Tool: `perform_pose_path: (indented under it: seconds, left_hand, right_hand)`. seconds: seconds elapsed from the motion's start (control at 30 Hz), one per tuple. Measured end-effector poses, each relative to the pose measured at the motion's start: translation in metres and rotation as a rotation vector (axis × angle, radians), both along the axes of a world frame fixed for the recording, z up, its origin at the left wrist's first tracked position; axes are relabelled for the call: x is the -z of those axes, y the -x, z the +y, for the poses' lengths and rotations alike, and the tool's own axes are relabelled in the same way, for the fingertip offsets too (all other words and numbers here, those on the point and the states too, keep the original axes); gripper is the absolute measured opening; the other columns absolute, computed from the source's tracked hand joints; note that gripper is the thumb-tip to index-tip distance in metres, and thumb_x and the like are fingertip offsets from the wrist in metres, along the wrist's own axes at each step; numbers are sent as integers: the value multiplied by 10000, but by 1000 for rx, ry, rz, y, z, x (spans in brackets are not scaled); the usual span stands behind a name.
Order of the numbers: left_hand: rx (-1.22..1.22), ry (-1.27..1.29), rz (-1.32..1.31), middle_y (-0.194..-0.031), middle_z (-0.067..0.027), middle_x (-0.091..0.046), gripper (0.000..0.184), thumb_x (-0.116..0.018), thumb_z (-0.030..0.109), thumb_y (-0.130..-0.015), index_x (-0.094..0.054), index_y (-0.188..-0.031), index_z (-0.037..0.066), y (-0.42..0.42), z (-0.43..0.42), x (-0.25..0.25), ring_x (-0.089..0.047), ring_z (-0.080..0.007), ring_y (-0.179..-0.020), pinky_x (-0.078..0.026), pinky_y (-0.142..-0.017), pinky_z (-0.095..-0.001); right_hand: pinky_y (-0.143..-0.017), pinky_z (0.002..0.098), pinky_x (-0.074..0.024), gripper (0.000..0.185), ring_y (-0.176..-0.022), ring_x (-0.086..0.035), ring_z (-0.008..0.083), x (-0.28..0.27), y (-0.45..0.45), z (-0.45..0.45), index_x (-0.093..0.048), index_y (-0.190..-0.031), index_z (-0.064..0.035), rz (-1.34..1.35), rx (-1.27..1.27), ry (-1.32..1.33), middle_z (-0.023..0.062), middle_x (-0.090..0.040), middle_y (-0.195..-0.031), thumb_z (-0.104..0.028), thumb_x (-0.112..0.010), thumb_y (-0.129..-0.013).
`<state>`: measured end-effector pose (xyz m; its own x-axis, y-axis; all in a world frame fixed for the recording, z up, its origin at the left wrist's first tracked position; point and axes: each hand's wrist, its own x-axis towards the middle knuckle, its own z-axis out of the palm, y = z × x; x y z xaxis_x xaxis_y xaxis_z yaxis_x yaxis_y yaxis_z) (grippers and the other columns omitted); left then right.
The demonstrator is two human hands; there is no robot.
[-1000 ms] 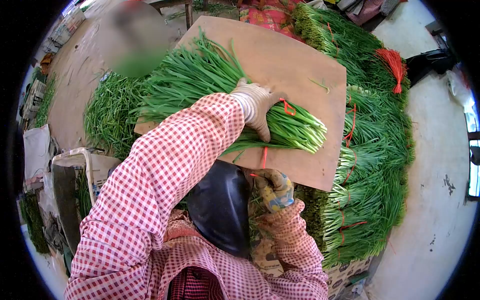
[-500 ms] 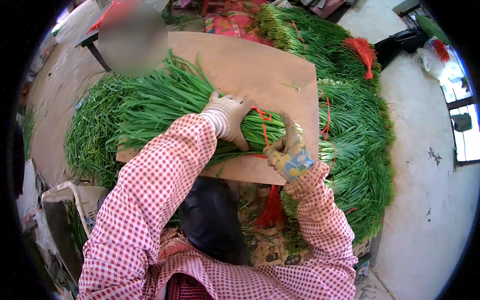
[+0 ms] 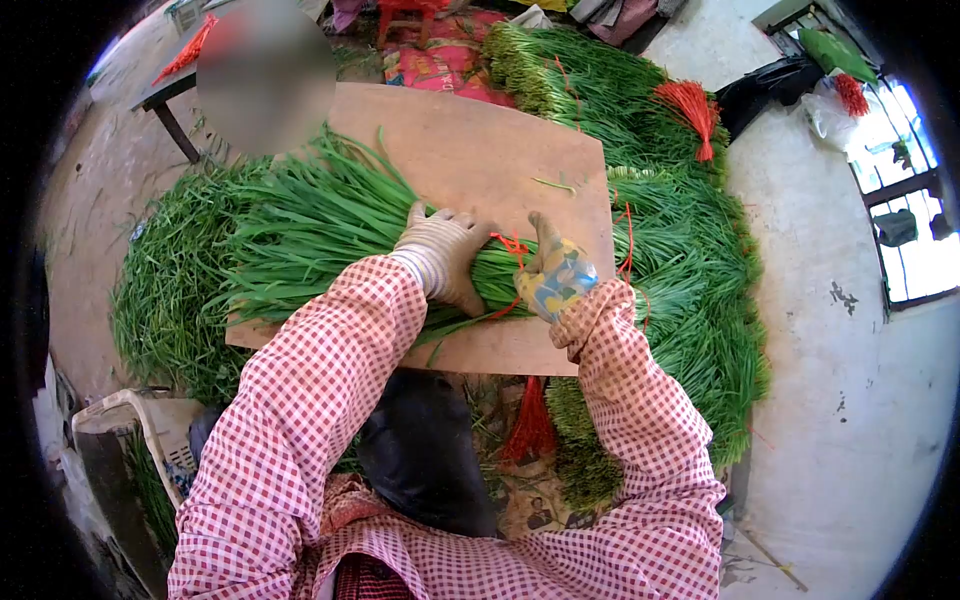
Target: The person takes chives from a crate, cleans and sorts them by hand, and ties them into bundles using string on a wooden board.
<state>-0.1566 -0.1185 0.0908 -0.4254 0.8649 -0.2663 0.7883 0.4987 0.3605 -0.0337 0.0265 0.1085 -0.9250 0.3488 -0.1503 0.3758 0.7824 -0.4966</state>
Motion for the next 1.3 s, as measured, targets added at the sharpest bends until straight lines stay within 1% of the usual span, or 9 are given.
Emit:
perform_pose_path:
  seconds: [0.3, 0.43, 0.7, 0.83, 0.87, 1.03, 1.13, 1.2, 1.3]
  left_hand:
    - [12, 32, 17, -1329, -87, -518, 1043, -822, 554, -533, -392, -1408, 182, 0, 1, -1, -444, -240, -1283, -221, -1093, -563]
    - [28, 93, 38, -1323, -85, -521, 1002, -794, 587, -546, -439, -1384, 167, 0, 2, -3, -442, -248, -1280, -206, -1105, -568]
    - [9, 112, 47, -1395, -97, -452, 957, -780, 577, -574, -448, -1368, 160, 4, 5, 6, -402, -276, -1316, -187, -1095, -616]
    - [-37, 79, -28, -1400, -89, -451, 987, -822, 517, -578, -391, -1403, 187, -1, 2, -5, -377, -270, -1341, -184, -1101, -610]
    - [-33, 85, -23, -1397, -90, -453, 1008, -832, 512, -563, -384, -1406, 189, -2, 2, -6, -378, -270, -1340, -187, -1100, -610]
    - [-8, 41, -56, -1387, -97, -462, 1101, -859, 482, -486, -352, -1416, 184, 8, 6, -1, -378, -288, -1336, -190, -1089, -619]
    - [108, -59, -228, -1377, -148, -476, 1152, -862, 420, -476, -309, -1439, 114, 33, 0, 4, -457, -320, -1272, -316, -1075, -485]
    - [182, -179, -409, -1353, -195, -494, 1183, -857, 400, -490, -265, -1455, 55, 30, -5, -11, -533, -353, -1184, -428, -997, -339]
    - [141, -174, -159, -1367, -183, -482, 1188, -868, 451, -494, -275, -1451, 71, -5, 0, -30, -489, -327, -1240, -378, -1040, -403]
  right_hand:
    - [-590, 256, -447, 495, -630, -555, 84, -9, 19, -10, -557, -1216, 1, -27, 67, 153, 8, -621, -714, -101, -725, -761]
    - [-613, 282, -482, 239, -676, -612, 129, -8, 24, -28, -636, -1034, 16, 82, 147, 212, 88, -677, -772, -150, -650, -862]
    - [-709, 331, -506, 306, -784, -644, 209, 13, 18, -52, -652, -1016, 8, 194, 165, 289, 140, -672, -828, -272, -619, -897]
    - [-640, 388, -480, 169, -722, -592, 321, 36, -73, -104, -619, -956, -33, 646, -487, -67, 169, -585, -796, -32, -653, -790]
    - [-629, 377, -477, 135, -720, -595, 302, 40, -91, -108, -616, -962, -26, 370, -84, 378, 155, -586, -811, -36, -645, -831]
    - [-658, 319, -489, 131, -751, -608, 253, 40, -83, -78, -607, -976, -21, 584, -140, 265, 139, -592, -867, -142, -586, -931]
    - [-687, 315, -504, 149, -764, -608, 219, 22, -51, -64, -591, -948, -28, 763, -123, 382, 117, -577, -846, -176, -569, -944]
    - [-595, 307, -487, 155, -687, -568, 167, -14, -34, -69, -563, -909, -57, 486, 397, 1070, 55, -527, -762, -207, -560, -950]
    - [-481, 268, -403, 162, -576, -488, 128, 6, -12, -43, -533, -876, -83, 559, 367, 1573, 13, -464, -671, -227, -558, -944]
